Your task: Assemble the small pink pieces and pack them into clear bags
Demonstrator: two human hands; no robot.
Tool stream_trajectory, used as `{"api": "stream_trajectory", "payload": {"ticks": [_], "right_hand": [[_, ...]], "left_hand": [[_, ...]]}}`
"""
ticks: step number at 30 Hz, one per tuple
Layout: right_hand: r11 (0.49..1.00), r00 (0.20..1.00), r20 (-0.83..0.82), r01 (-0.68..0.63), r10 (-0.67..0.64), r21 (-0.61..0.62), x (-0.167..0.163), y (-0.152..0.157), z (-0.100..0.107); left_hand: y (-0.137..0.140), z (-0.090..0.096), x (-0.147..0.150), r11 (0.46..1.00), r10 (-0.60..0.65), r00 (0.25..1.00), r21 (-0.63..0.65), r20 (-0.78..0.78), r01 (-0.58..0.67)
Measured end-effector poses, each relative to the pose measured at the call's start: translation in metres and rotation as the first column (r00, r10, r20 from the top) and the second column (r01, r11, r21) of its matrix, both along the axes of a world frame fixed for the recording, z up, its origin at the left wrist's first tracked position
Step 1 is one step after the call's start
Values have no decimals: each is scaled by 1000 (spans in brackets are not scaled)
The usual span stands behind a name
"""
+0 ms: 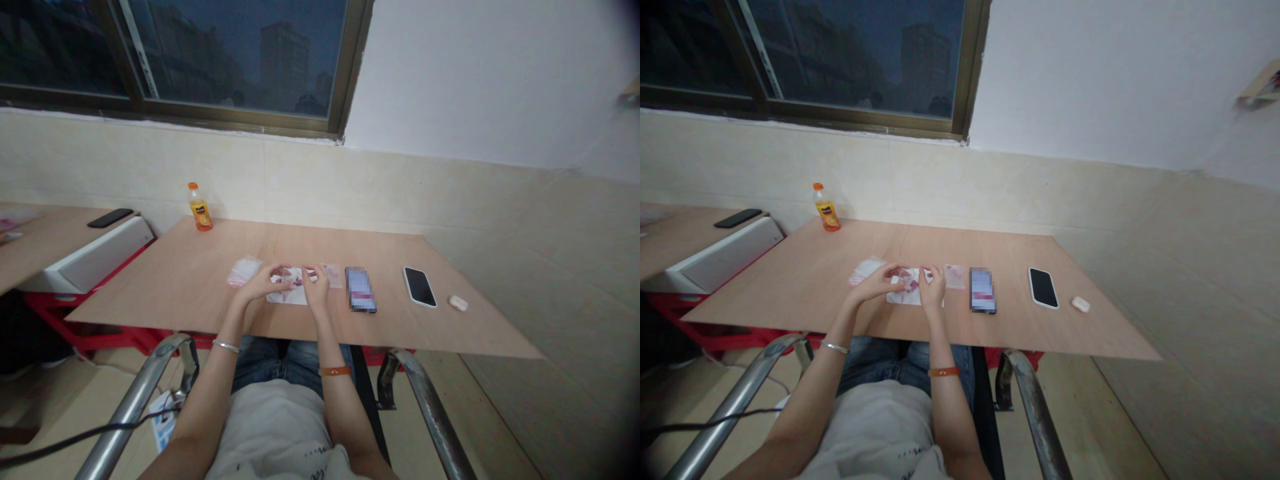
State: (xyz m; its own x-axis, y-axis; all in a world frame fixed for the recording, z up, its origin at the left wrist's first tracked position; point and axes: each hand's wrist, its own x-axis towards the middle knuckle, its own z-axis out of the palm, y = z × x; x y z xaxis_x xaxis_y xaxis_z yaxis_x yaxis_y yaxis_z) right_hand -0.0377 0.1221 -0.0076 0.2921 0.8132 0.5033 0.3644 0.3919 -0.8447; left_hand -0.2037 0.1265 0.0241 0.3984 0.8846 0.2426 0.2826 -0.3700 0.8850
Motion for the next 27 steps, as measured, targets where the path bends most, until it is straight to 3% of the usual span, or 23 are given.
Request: {"api": "stream_trajectory", "payload": {"ticks": [7,17,22,27], "right_hand": [[980,971,224,-39,83,-194,-4,10,-43],[974,937,329,-44,118,-224,-9,8,-53],[981,957,276,-33,85,-190,-6,10,-48],[999,1000,22,13,-12,-52,-5,5,-15]], "left_hand": [[0,0,-4,1000,-3,999,26,-34,4],[1,0,-5,998,-13,999,64,-50,16],[0,1,-3,1000,19,1000,15,0,-19],[-1,2,-1,1000,16,1000,-5,-8,-16]]}}
